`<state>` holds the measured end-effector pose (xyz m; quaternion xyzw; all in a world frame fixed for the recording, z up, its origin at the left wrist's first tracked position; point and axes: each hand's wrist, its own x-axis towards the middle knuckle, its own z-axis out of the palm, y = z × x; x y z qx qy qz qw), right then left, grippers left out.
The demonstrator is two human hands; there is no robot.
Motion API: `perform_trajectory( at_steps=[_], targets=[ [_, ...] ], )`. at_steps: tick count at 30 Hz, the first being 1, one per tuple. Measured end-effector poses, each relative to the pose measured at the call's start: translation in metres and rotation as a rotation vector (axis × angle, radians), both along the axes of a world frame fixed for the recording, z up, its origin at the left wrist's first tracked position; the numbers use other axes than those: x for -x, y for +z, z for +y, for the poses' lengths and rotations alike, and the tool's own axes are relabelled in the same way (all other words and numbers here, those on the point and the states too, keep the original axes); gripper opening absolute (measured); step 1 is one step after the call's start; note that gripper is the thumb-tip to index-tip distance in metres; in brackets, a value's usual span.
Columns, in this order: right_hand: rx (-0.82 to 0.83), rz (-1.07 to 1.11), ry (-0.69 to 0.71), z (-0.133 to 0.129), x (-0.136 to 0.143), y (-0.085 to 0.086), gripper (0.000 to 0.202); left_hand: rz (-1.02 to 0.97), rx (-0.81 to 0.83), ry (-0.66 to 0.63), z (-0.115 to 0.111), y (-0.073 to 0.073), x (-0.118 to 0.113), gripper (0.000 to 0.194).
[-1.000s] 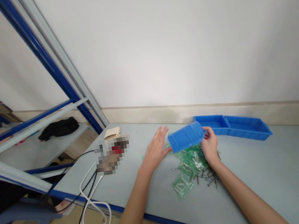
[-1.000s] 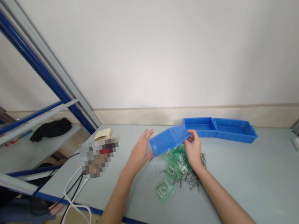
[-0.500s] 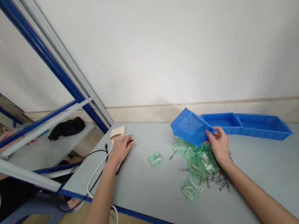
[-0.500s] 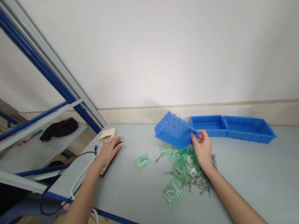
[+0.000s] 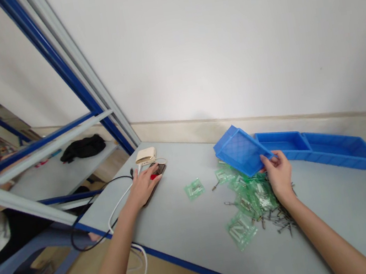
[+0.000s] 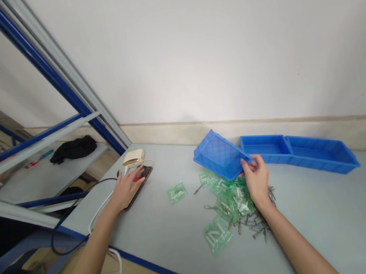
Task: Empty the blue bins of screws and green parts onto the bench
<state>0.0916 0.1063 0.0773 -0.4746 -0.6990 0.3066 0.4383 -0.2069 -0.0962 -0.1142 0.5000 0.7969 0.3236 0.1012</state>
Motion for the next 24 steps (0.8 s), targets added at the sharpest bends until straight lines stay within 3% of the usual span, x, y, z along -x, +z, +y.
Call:
perform_trajectory(
  at_steps=[7,13,18,21,24],
  targets=[
    [-0.001,0.025,0.014,-0.003,0.002,0.002,0.032,-0.054,-0.001,-0.016,0.026,-0.005,0.012,0.05],
    [0.006,0.029,0.032,-0.001,0.0,0.001,0.03,0.064,0.005,-0.024,0.006,0.009,0.003,0.049],
    [0.024,0.027,0.068,-0.002,0.001,0.0,0.03,0.103,-0.053,0.168,-0.011,0.021,-0.004,0.053],
    [0.02,0.023,0.077,-0.004,0.002,0.0,0.03,0.097,-0.02,0.221,-0.012,0.019,-0.006,0.062],
    [0.02,0.018,0.085,-0.004,0.002,-0.001,0.03,0.063,-0.002,0.176,-0.01,0.013,-0.008,0.066]
  ],
)
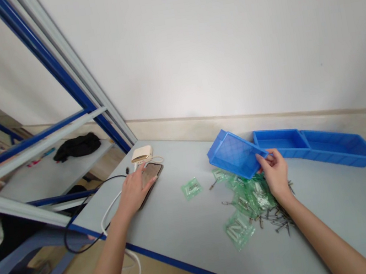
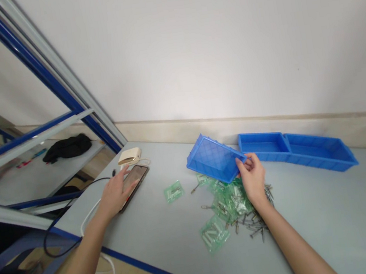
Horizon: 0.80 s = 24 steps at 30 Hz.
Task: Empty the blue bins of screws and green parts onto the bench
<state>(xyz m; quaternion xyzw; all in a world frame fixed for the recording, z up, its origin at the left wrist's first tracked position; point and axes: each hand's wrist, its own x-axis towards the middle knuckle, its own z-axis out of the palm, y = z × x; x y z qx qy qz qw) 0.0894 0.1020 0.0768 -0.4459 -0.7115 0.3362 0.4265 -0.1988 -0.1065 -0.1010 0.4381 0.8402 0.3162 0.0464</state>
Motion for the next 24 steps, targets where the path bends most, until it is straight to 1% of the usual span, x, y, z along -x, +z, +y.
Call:
perform_trajectory(
  at_steps=[2,3,6,8,10,13,16,20,22,24],
  targets=[
    [0.004,-0.006,0.003,0.0,0.0,0.0,0.03,-0.034,0.004,-0.016,0.0,-0.002,-0.001,0.067],
    [0.007,-0.008,0.0,0.001,0.0,-0.001,0.03,-0.053,0.02,-0.002,-0.001,-0.003,-0.002,0.069],
    [0.014,-0.008,-0.007,0.001,-0.001,-0.001,0.032,-0.12,0.123,0.065,-0.006,-0.002,-0.006,0.082],
    [0.013,-0.008,-0.005,0.001,0.0,0.0,0.032,-0.17,0.19,0.074,-0.008,-0.003,-0.009,0.093],
    [0.009,-0.013,-0.005,0.0,0.0,0.001,0.032,-0.192,0.216,0.081,-0.008,-0.005,-0.012,0.097],
    [0.007,-0.022,-0.011,-0.001,0.0,0.001,0.034,-0.157,0.181,0.158,-0.006,-0.009,-0.015,0.089],
    [0.007,-0.031,-0.017,-0.001,0.0,0.001,0.035,-0.14,0.143,0.199,-0.009,-0.007,-0.022,0.082],
    [-0.025,-0.059,-0.041,0.0,-0.002,0.0,0.036,-0.147,0.143,0.174,-0.026,-0.002,-0.044,0.079],
    [-0.041,-0.076,-0.066,0.001,-0.003,0.0,0.037,-0.158,0.117,0.138,-0.036,-0.002,-0.055,0.077],
    [-0.043,-0.091,-0.089,0.002,-0.003,0.001,0.039,-0.197,0.097,0.113,-0.043,-0.003,-0.061,0.077]
  ],
)
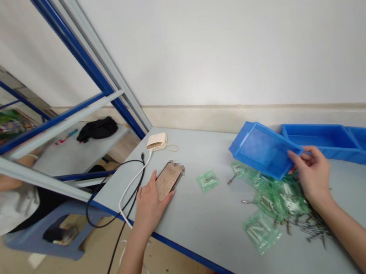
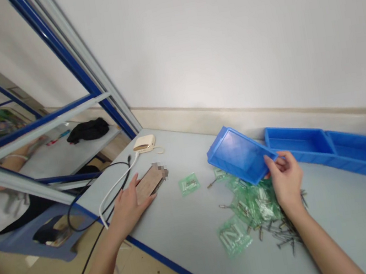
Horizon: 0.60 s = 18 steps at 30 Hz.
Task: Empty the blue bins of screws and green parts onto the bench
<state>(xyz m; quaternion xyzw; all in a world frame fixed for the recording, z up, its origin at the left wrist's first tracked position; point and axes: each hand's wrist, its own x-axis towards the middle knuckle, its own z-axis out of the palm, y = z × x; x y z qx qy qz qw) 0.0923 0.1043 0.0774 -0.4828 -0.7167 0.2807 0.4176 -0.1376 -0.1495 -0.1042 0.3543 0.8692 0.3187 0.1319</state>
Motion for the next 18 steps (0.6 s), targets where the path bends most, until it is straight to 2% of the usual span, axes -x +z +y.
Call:
perform_trajectory(
  at_steps=[3,5,7,10,13,18],
  targets=[
    [-0.004,-0.016,-0.029,0.0,0.002,0.001,0.042,-0.118,-0.055,0.012,-0.001,0.0,0.005,0.074],
    [-0.011,-0.032,-0.037,-0.001,0.004,0.001,0.042,-0.2,-0.115,0.043,0.004,0.003,0.018,0.071],
    [-0.009,-0.048,-0.039,-0.003,0.006,0.002,0.04,-0.274,-0.192,0.019,0.013,0.009,0.034,0.066],
    [-0.003,-0.062,-0.048,-0.003,0.009,0.002,0.036,-0.395,-0.336,-0.178,0.029,0.022,0.055,0.05],
    [0.013,-0.072,-0.06,-0.001,0.009,0.001,0.034,-0.437,-0.406,-0.319,0.046,0.034,0.067,0.047],
    [0.015,-0.11,-0.081,0.001,0.008,-0.002,0.031,-0.541,-0.421,-0.502,0.072,0.035,0.075,0.046]
  ],
)
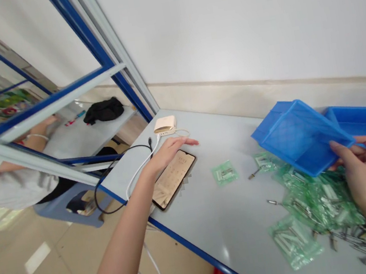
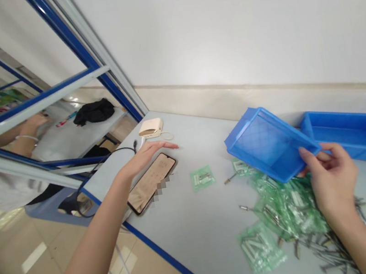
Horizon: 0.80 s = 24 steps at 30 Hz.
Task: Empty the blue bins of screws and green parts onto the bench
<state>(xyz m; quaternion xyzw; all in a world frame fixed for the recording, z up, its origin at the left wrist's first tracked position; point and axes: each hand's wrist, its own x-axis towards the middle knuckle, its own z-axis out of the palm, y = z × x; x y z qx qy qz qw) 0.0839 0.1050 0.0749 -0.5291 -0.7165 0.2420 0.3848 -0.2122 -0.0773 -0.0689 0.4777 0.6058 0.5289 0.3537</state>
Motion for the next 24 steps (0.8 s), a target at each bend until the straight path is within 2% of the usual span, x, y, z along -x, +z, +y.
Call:
perform_trajectory(
  at_steps=[3,6,14,24],
  targets=[
    [0.003,-0.03,0.006,0.0,0.001,0.0,0.026,-0.045,-0.002,-0.09,0.008,-0.004,0.001,0.045],
    [-0.024,-0.015,0.005,0.001,0.002,0.0,0.032,-0.076,0.001,-0.127,0.01,-0.004,-0.002,0.044],
    [-0.014,0.023,0.006,0.001,0.004,0.001,0.042,-0.101,0.03,-0.048,0.002,0.004,-0.009,0.043],
    [-0.004,0.033,0.022,0.003,0.002,-0.001,0.042,-0.087,0.01,-0.063,-0.002,-0.01,-0.001,0.043]
  ],
)
